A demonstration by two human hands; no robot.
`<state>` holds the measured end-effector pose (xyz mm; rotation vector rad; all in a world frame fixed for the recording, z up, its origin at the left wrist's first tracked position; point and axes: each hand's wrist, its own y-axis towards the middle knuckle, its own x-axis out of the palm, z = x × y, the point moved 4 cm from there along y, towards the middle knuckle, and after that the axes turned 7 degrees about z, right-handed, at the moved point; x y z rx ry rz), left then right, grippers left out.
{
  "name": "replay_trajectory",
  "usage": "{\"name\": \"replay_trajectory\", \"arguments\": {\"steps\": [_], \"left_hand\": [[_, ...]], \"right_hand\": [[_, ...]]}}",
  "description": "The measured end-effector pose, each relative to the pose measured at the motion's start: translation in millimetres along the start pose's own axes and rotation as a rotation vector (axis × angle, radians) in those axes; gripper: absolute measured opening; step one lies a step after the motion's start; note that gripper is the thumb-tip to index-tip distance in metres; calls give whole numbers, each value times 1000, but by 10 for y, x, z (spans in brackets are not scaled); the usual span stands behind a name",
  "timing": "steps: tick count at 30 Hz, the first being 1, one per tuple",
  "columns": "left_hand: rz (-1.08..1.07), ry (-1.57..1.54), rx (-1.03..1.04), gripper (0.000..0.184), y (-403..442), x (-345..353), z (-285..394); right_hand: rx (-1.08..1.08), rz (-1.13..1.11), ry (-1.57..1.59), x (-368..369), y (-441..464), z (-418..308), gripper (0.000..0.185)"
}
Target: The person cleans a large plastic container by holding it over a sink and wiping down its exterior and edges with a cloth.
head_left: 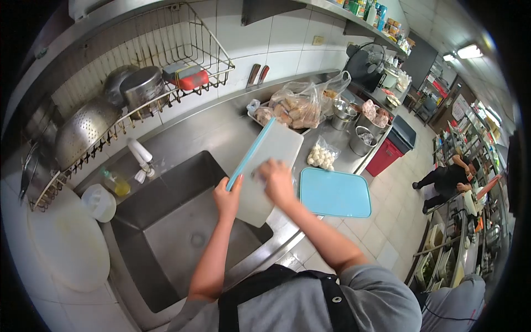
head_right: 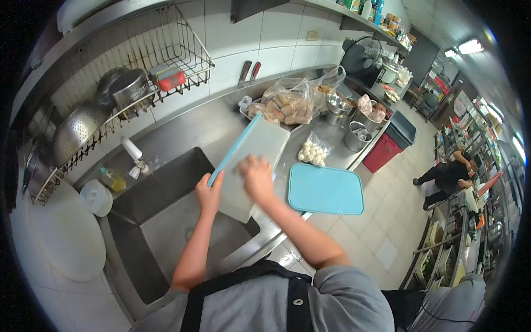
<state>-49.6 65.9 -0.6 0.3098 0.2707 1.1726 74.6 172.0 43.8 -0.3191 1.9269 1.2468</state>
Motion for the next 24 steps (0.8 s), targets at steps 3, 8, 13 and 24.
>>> {"name": "replay_trajectory", "arguments": {"steps": [3, 8, 13, 24], "left_hand": [[-11, 22, -3, 47, 28, -12, -15], [-93, -42, -49, 48, 53, 1, -117], [-49, 10, -73, 48, 78, 56, -5], [-104, -21, -97, 50, 95, 40, -88]], "right_hand": [[-72, 31, 157, -270, -208, -220, 30], [246, 171, -30, 194, 504, 1569, 25], [545, 437, 238, 532, 366, 2129, 29], [483, 122, 4, 180, 841, 1876, 16]]}}
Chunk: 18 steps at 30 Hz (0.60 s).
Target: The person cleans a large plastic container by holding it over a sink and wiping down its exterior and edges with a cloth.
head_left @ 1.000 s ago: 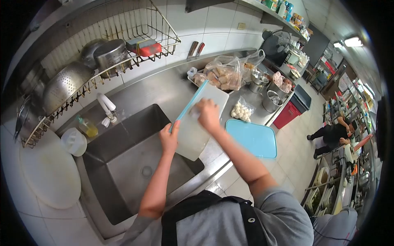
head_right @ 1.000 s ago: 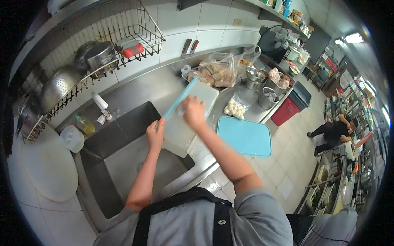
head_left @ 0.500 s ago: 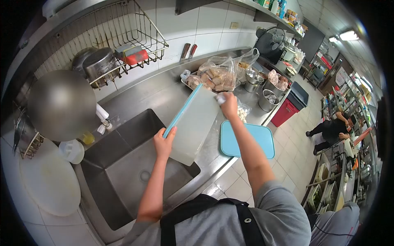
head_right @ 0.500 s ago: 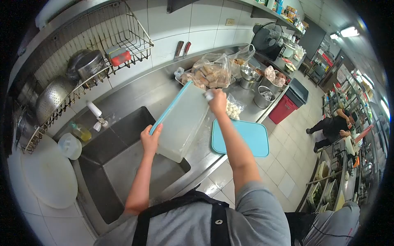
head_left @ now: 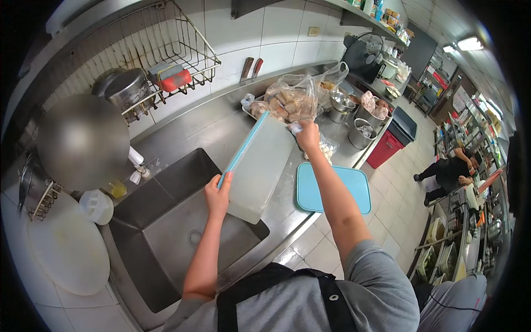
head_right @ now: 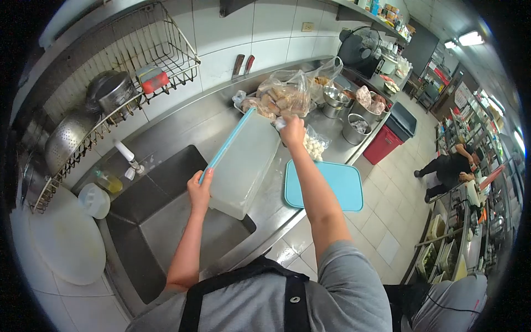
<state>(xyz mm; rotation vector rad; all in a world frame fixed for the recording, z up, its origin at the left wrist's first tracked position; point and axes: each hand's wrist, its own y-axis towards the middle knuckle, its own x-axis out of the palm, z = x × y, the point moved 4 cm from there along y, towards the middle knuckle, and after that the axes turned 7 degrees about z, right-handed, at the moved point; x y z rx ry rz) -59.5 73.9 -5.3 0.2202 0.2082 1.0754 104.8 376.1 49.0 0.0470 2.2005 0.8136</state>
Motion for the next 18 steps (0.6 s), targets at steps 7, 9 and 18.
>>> {"name": "replay_trajectory", "arguments": {"steps": [7, 9, 18], "left_hand": [[-20, -56, -67, 45, 88, -31, -54], [-36, -87, -79, 46, 5, -63, -108], [11, -104, -170, 50, 80, -1, -79]], "right_hand": [[-581, -230, 162, -363, -1474, -1381, 21], [-478, -223, 105, -256, -1235, -1316, 24], [-367, -171, -18, 119, -945, -1107, 42]]}}
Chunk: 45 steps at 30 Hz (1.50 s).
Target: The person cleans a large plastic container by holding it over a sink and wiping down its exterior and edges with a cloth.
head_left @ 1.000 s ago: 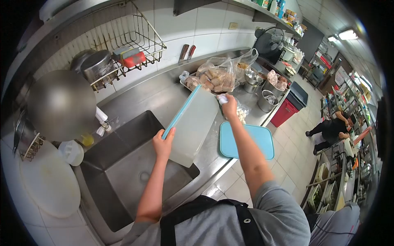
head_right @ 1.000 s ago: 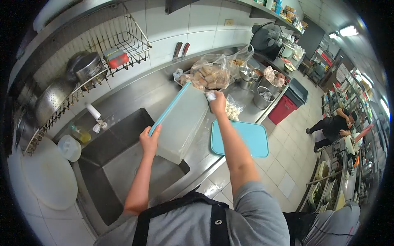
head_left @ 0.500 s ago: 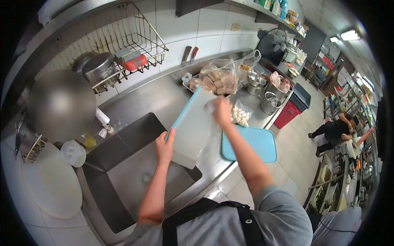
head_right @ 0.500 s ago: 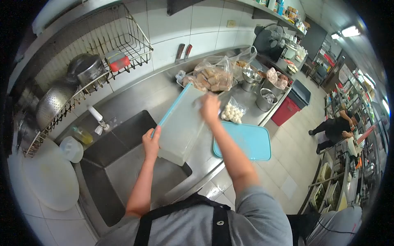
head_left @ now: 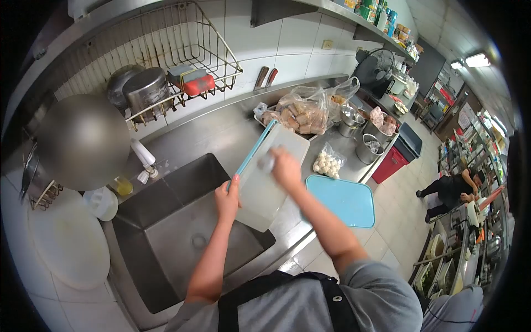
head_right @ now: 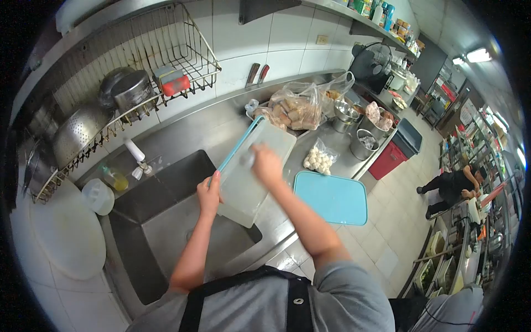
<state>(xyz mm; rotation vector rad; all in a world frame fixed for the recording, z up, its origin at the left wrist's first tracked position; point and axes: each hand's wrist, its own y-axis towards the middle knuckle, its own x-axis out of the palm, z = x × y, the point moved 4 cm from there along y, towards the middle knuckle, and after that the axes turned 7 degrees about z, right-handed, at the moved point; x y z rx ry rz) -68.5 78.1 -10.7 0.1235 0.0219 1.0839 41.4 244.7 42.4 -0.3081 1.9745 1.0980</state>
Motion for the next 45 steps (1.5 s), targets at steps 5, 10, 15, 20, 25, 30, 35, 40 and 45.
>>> {"name": "replay_trajectory", "arguments": {"steps": [5, 10, 15, 20, 25, 30, 35, 40, 45], "left_hand": [[-121, -121, -144, 47, 47, -84, -74], [38, -32, 27, 45, -23, -27, -99], [54, 32, 50, 44, -82, -118, -159], [155, -21, 163, 49, -100, -62, -23], [205, 44, 137, 48, -202, -78, 80], [131, 5, 86, 39, -159, -98, -56], [-111, -173, 287, 27, -506, -60, -468], [-200, -59, 209, 26, -640, 145, -504], [-191, 77, 197, 28, -562, 143, -591]], "right_hand": [[-74, -132, 236, -456, -366, -695, 33], [-183, 18, 223, -416, -186, -813, 25], [60, 16, 2, 320, 538, 311, 33], [305, -59, -73, 577, 1239, 982, 33], [293, -102, -138, 514, 1117, 773, 32], [-118, -13, 71, 40, -250, -475, 32], [-52, 91, 365, -147, -108, -431, 27], [103, 202, 15, -119, 238, 230, 27], [-48, 36, -58, -354, -472, -217, 32]]}}
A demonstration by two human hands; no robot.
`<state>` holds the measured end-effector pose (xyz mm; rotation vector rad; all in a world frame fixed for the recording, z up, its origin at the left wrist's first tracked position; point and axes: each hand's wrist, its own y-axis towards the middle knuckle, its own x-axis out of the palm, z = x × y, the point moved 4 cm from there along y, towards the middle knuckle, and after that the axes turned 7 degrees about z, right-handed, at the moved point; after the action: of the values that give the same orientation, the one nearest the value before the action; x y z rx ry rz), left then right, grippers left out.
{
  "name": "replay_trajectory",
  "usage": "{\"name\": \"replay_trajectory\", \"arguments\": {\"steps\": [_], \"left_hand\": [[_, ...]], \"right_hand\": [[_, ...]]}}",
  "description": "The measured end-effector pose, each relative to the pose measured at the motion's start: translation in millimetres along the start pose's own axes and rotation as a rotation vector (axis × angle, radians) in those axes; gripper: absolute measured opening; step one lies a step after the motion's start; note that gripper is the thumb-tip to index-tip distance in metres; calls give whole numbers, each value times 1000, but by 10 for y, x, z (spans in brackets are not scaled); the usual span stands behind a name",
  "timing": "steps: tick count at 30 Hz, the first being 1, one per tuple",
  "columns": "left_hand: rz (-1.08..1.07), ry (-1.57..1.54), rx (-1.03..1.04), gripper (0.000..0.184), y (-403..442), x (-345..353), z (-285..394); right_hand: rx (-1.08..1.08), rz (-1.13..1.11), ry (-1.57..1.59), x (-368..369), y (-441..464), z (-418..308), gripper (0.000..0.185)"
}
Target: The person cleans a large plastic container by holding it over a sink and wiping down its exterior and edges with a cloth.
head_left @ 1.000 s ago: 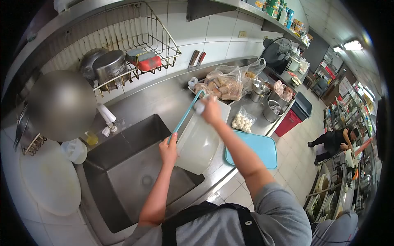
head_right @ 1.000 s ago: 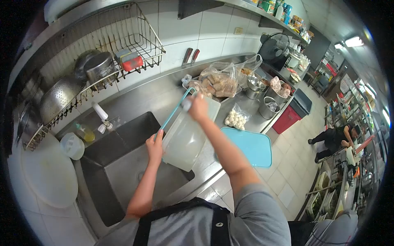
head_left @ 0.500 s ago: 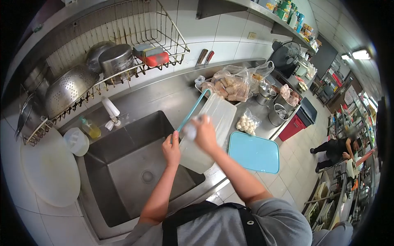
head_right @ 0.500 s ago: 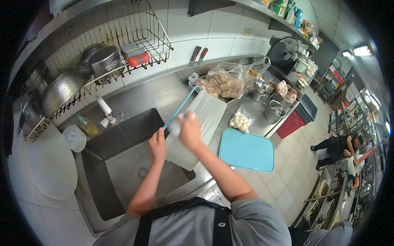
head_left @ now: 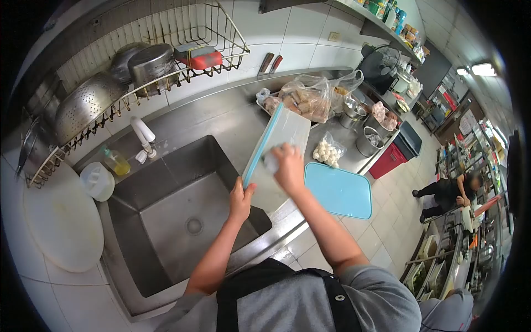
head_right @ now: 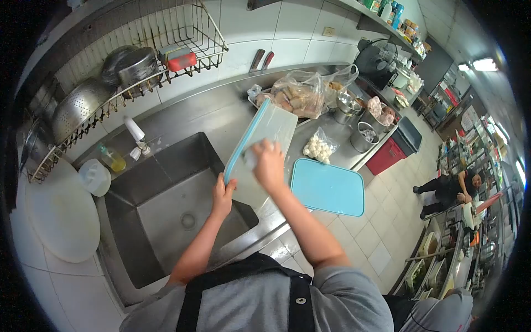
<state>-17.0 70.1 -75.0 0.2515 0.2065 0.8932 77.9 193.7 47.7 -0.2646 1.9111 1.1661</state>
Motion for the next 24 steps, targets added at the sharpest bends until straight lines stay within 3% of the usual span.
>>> {"name": "replay_trajectory", "arguments": {"steps": [1, 6, 10, 17, 21, 24], "left_hand": [[-6, -14, -6, 28, 21, 3, 31], [24, -137, 1, 31, -48, 4, 91], [11, -103, 23, 32, 7, 28, -42], [-69, -181, 10, 34, -49, 57, -80], [-78, -144, 28, 34, -17, 33, -7], [-151, -207, -1, 34, 14, 9, 14]], "right_hand": [[-91, 10, 37, -175, -136, -210, 33], [-20, 15, -52, 18, 364, 189, 34], [-230, -32, -81, -166, 43, -247, 32], [-166, -52, -82, -51, 366, 23, 30], [-209, -116, -4, -270, -12, -306, 29], [-126, -62, -62, 24, 327, 55, 28]]}}
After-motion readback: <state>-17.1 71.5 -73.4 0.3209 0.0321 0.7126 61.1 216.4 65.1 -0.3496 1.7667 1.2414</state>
